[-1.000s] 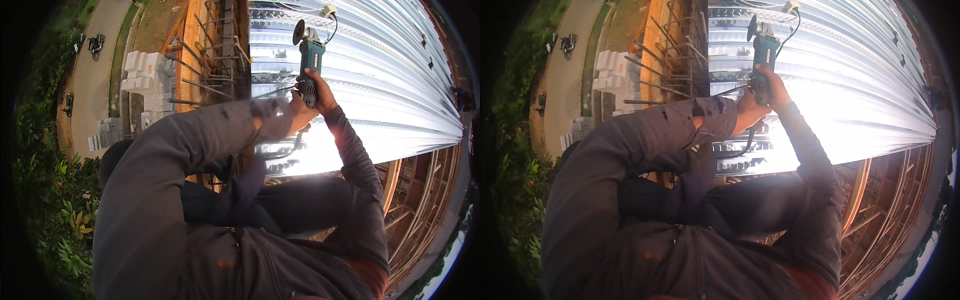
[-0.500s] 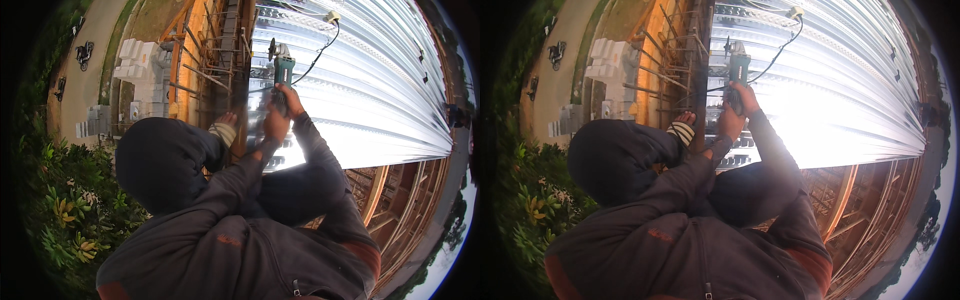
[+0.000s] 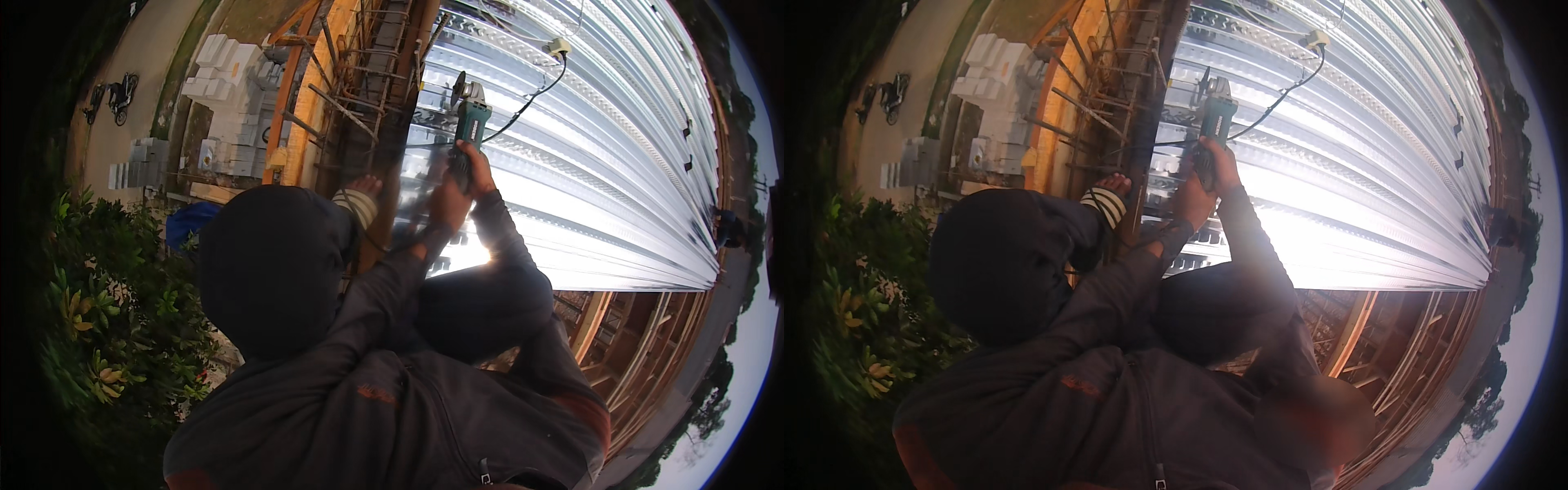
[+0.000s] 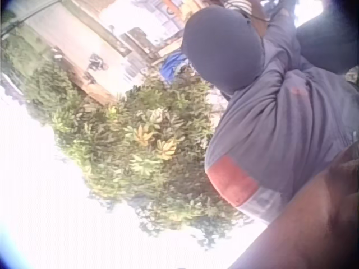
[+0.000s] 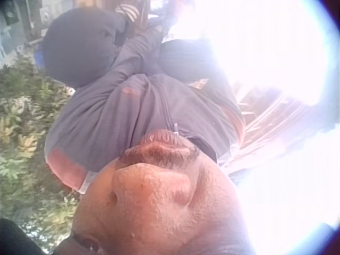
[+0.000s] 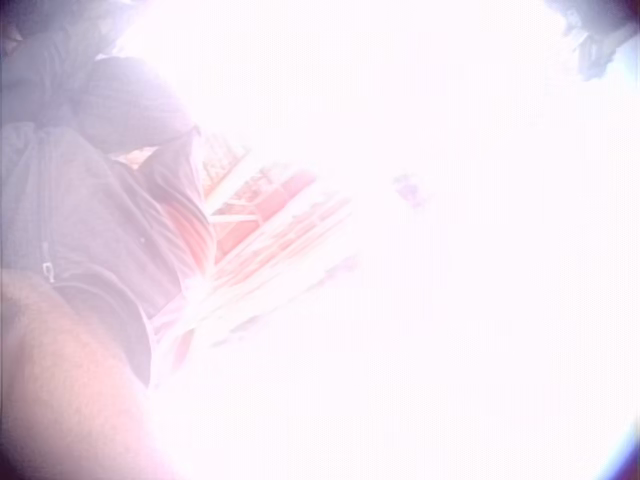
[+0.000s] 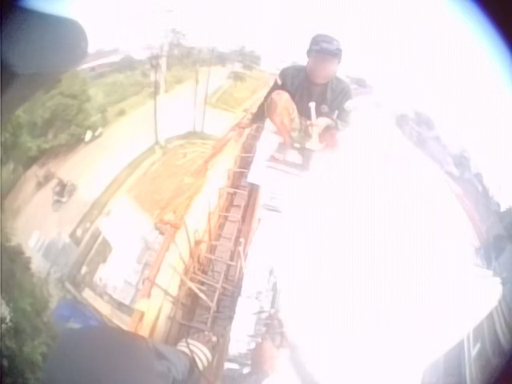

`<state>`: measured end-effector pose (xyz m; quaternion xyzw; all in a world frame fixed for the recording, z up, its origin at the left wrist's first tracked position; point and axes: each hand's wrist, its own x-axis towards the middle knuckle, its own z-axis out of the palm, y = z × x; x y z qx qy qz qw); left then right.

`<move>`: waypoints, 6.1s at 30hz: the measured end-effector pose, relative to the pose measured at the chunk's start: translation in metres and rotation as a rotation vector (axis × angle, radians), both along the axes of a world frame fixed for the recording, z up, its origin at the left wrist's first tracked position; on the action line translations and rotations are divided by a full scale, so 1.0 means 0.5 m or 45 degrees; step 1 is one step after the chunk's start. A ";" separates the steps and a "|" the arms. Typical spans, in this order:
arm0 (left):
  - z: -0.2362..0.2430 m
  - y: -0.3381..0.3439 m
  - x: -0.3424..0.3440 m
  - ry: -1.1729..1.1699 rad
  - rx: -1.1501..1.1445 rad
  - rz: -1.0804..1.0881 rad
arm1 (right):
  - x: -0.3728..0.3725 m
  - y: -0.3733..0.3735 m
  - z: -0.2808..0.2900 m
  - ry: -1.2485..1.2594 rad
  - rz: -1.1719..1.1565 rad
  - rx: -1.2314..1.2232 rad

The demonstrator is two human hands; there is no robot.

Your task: The person uses an angle grinder to cut corrugated metal sheets on a roof. They reposition the sheets and continue cutting along the edges while another worker is present nearby.

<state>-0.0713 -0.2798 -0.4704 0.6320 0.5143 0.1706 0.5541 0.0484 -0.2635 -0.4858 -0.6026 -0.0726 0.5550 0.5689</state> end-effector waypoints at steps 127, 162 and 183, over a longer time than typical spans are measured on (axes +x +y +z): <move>0.021 0.014 -0.019 -0.077 -0.138 -0.022 | -0.008 0.003 -0.044 0.034 -0.022 -0.090; 0.026 0.011 0.008 -0.015 0.003 0.047 | 0.022 0.015 -0.030 0.199 -0.013 -0.076; 0.032 0.020 -0.013 0.110 -0.146 -0.105 | 0.003 0.008 -0.031 0.198 -0.008 -0.057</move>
